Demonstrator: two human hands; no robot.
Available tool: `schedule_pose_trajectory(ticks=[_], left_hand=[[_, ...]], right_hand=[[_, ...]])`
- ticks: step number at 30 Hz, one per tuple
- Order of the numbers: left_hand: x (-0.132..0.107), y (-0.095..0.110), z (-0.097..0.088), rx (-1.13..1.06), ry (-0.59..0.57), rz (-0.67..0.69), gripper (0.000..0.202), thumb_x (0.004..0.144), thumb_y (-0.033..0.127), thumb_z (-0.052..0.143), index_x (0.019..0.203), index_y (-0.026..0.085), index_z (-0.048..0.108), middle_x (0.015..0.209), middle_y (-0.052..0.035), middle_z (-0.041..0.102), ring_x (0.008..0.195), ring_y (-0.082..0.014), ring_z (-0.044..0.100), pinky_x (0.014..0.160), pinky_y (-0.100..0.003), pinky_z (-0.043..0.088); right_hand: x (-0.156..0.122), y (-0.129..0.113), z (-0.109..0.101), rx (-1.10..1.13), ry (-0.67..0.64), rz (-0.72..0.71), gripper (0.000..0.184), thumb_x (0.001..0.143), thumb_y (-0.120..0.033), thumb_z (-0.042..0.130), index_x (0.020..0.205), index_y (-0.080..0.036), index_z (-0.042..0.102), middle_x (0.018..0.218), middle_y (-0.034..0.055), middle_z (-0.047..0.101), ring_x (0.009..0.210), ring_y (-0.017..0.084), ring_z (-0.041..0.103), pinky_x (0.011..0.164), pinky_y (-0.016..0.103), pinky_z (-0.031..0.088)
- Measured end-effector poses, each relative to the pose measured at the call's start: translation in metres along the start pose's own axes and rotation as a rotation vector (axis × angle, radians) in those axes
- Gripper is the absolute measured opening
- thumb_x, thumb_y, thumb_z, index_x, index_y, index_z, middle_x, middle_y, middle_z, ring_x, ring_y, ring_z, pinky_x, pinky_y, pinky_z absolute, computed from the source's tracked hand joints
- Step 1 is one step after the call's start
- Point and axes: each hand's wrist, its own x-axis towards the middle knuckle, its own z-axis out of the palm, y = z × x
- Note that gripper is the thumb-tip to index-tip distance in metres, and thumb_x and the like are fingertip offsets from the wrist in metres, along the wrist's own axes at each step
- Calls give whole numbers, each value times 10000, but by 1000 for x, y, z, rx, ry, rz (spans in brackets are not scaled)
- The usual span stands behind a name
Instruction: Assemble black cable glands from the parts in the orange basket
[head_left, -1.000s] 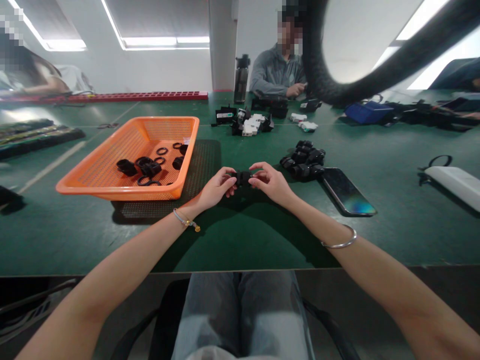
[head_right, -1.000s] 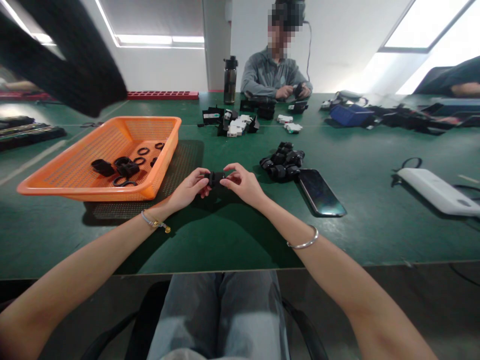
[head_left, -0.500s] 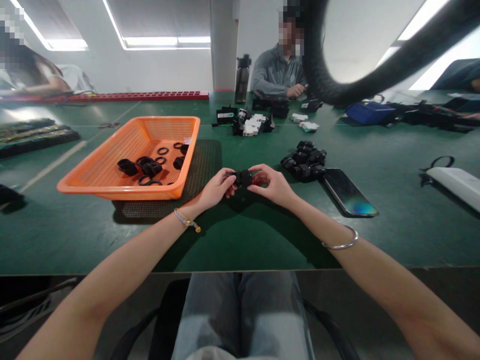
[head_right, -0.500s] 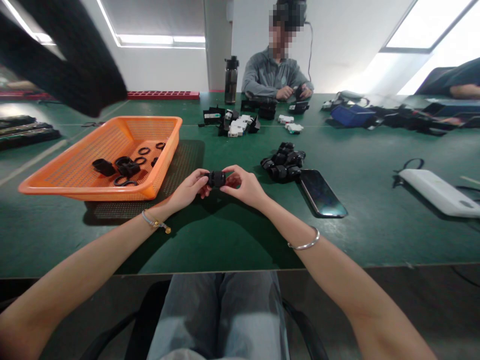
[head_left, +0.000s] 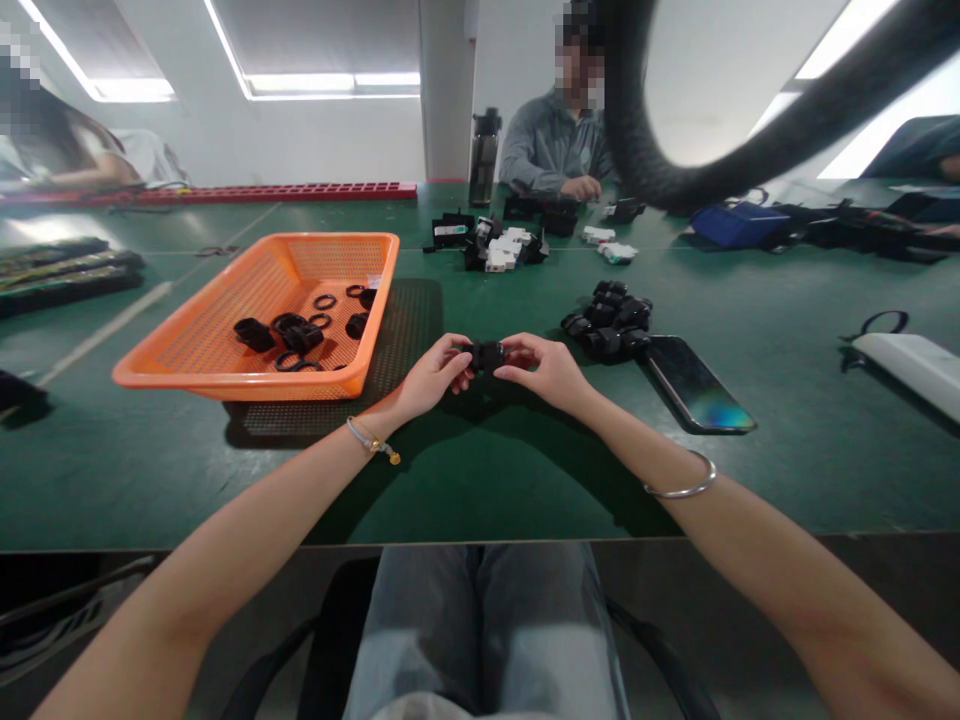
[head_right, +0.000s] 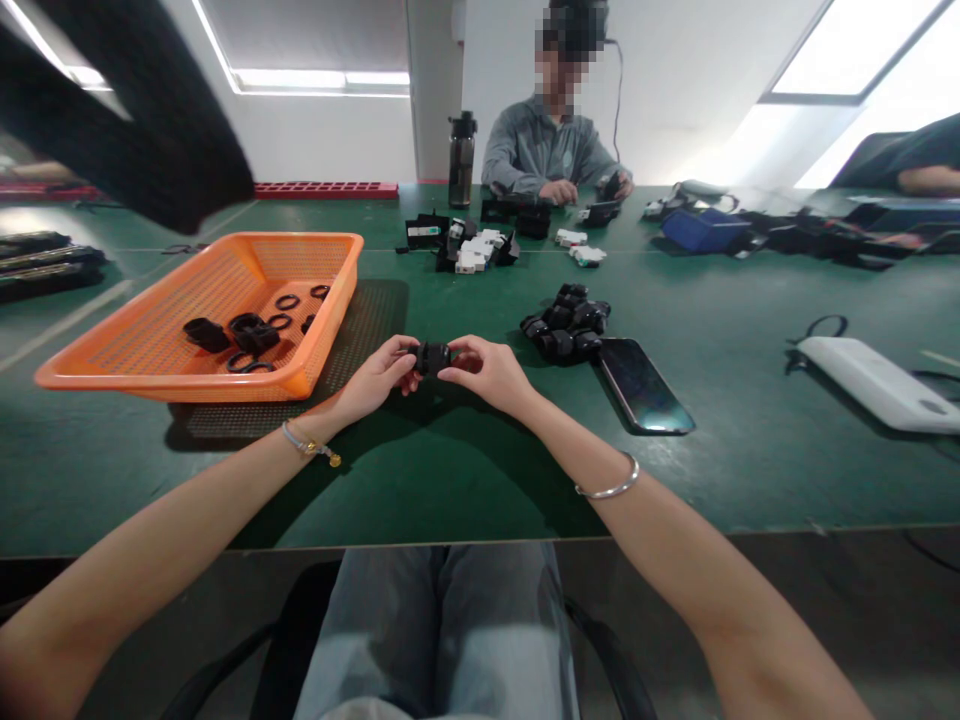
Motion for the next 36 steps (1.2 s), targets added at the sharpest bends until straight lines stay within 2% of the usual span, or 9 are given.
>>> schedule_pose_trajectory(ticks=[8, 14, 24, 29, 36], left_hand=[[0, 1, 1, 10, 7, -1, 96, 850, 139, 490, 934, 165, 452, 585, 79, 542, 459, -53, 505, 467, -177, 390], [-1, 4, 5, 31, 36, -36, 53, 882, 207, 482, 859, 172, 450, 505, 99, 475, 395, -47, 435, 424, -176, 340], [-4, 2, 4, 88, 4, 51, 80, 846, 197, 509, 867, 179, 435, 567, 90, 479, 460, -47, 445, 483, -185, 352], [-6, 1, 3, 117, -21, 84, 94, 836, 200, 498, 887, 184, 421, 588, 88, 467, 490, -52, 439, 506, -192, 353], [-11, 4, 4, 202, -22, 108, 107, 822, 207, 514, 885, 191, 428, 618, 73, 472, 543, -68, 453, 560, -209, 365]], right_hand=[[-1, 0, 3, 4, -30, -56, 322, 713, -394, 657, 942, -181, 577, 838, 52, 671, 713, 189, 631, 698, 350, 520], [-3, -3, 5, 10, -74, -105, 447, 693, -357, 687, 1084, -214, 525, 783, 1, 645, 679, 171, 629, 691, 335, 520], [-3, -8, 2, -116, -42, -149, 337, 709, -353, 676, 1003, -208, 598, 888, 46, 678, 730, 193, 630, 696, 332, 512], [-4, -11, 1, -136, -53, -149, 329, 722, -360, 655, 1001, -191, 611, 845, 51, 677, 692, 189, 619, 687, 330, 506], [-5, -9, 3, -42, -39, -92, 351, 699, -390, 659, 977, -178, 627, 761, 36, 673, 656, 185, 610, 669, 331, 506]])
